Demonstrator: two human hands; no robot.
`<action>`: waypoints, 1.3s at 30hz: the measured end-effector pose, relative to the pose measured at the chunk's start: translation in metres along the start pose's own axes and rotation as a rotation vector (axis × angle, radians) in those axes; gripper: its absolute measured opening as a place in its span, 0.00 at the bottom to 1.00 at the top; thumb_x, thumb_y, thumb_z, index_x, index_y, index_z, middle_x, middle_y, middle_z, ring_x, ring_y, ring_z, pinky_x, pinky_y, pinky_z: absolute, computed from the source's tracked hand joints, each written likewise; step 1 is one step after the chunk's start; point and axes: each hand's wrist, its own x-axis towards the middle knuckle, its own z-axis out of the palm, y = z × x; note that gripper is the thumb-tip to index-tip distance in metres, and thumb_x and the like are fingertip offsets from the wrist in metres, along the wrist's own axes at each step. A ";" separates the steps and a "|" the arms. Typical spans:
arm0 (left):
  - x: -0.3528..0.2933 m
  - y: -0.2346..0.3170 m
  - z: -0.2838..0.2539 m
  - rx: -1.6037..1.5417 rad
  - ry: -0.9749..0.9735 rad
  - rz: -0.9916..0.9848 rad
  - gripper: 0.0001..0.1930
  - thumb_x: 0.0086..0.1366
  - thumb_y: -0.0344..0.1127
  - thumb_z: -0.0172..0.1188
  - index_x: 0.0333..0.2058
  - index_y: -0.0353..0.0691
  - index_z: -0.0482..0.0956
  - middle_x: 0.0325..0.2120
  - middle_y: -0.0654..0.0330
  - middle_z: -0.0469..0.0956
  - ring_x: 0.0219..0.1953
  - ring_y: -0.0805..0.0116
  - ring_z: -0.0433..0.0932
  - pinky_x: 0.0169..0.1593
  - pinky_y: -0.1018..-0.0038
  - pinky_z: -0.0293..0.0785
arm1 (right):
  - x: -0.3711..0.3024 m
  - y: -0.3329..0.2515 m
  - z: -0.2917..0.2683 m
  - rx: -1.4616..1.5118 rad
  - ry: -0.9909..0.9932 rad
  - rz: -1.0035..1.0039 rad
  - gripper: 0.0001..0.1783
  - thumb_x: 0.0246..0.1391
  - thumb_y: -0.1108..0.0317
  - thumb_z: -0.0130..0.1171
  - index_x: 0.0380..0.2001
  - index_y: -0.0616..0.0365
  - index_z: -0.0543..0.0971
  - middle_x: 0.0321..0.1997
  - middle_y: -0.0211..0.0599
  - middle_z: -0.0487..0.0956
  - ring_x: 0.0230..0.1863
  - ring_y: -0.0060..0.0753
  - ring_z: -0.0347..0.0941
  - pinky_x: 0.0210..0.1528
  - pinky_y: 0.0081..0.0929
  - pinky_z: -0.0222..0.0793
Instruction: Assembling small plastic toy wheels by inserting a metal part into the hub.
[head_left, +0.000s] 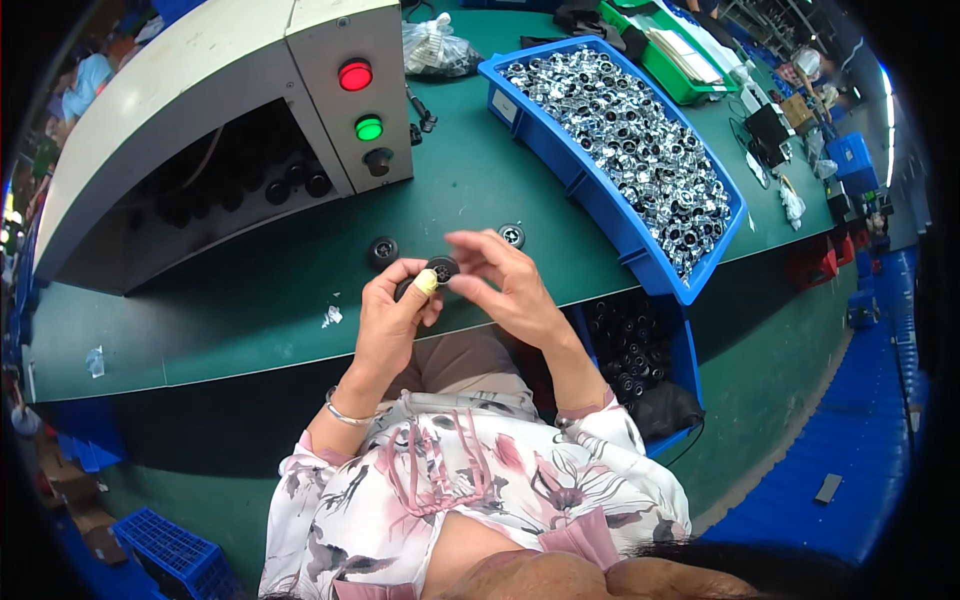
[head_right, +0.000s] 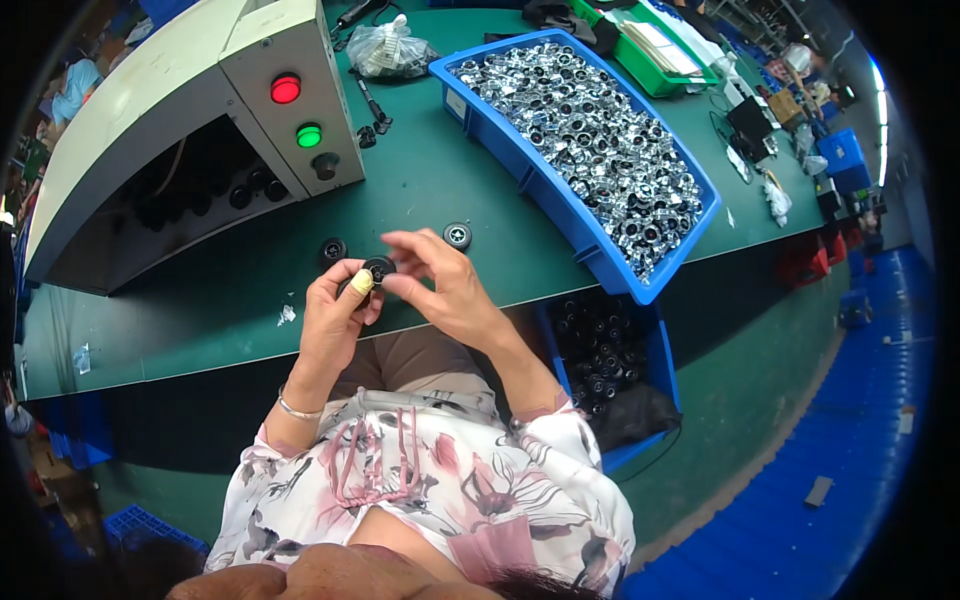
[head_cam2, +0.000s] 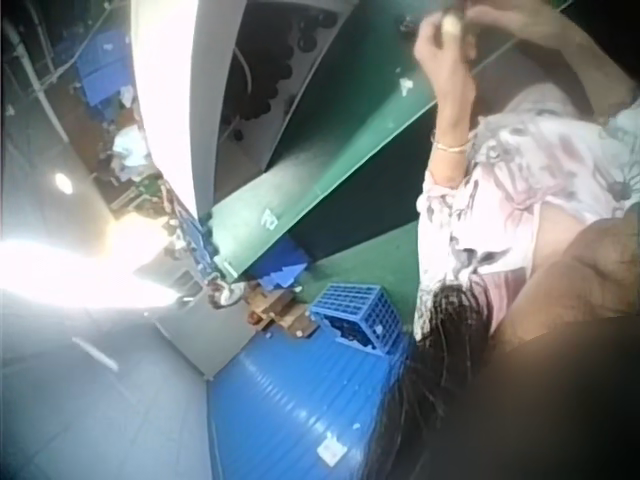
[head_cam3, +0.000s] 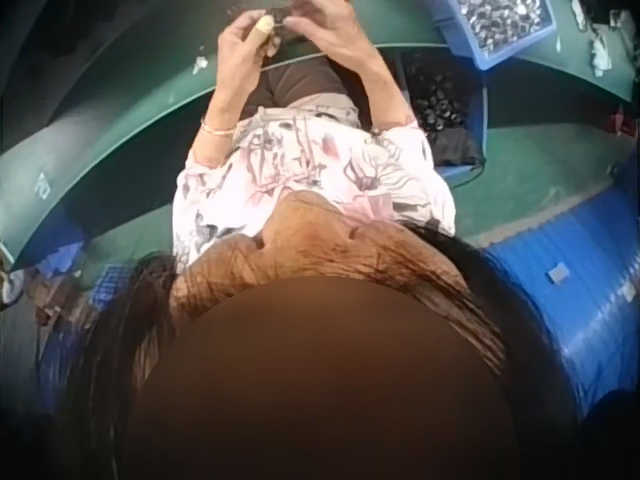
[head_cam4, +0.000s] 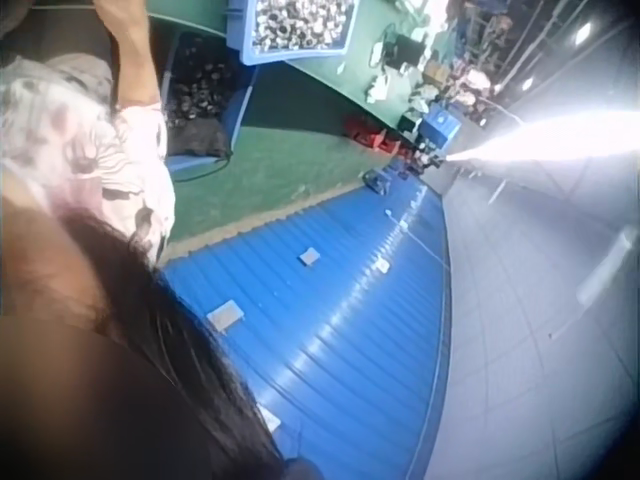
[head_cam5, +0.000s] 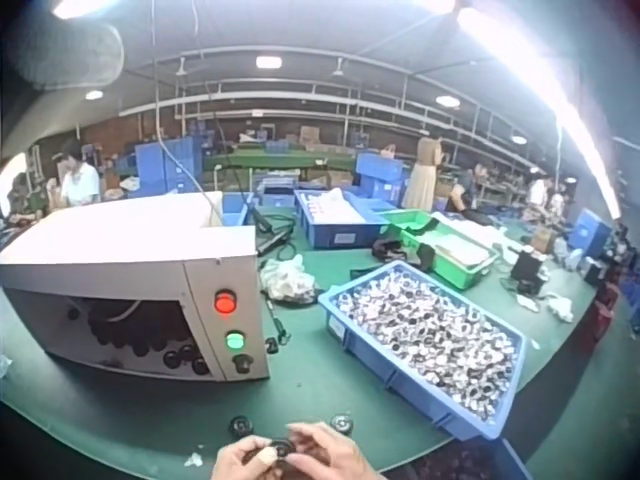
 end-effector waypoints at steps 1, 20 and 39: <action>-0.002 0.001 0.005 -0.021 0.000 -0.004 0.10 0.70 0.33 0.63 0.44 0.33 0.77 0.28 0.64 0.77 0.26 0.80 0.73 0.28 0.83 0.67 | -0.004 0.007 0.002 -0.018 0.049 0.014 0.15 0.65 0.68 0.60 0.50 0.67 0.77 0.44 0.34 0.77 0.43 0.19 0.75 0.41 0.21 0.75; -0.013 -0.014 0.020 -0.136 -0.008 0.007 0.11 0.72 0.31 0.59 0.45 0.28 0.78 0.31 0.59 0.80 0.29 0.78 0.77 0.32 0.82 0.74 | -0.027 0.023 0.017 0.333 0.151 0.184 0.13 0.70 0.63 0.55 0.43 0.64 0.80 0.35 0.27 0.80 0.32 0.14 0.73 0.34 0.16 0.71; -0.011 -0.021 0.028 -0.080 0.104 0.140 0.16 0.73 0.31 0.57 0.56 0.30 0.75 0.37 0.64 0.77 0.30 0.82 0.74 0.30 0.85 0.70 | -0.028 0.025 0.028 0.363 0.185 0.049 0.16 0.66 0.75 0.56 0.54 0.71 0.78 0.43 0.33 0.76 0.38 0.20 0.76 0.39 0.18 0.75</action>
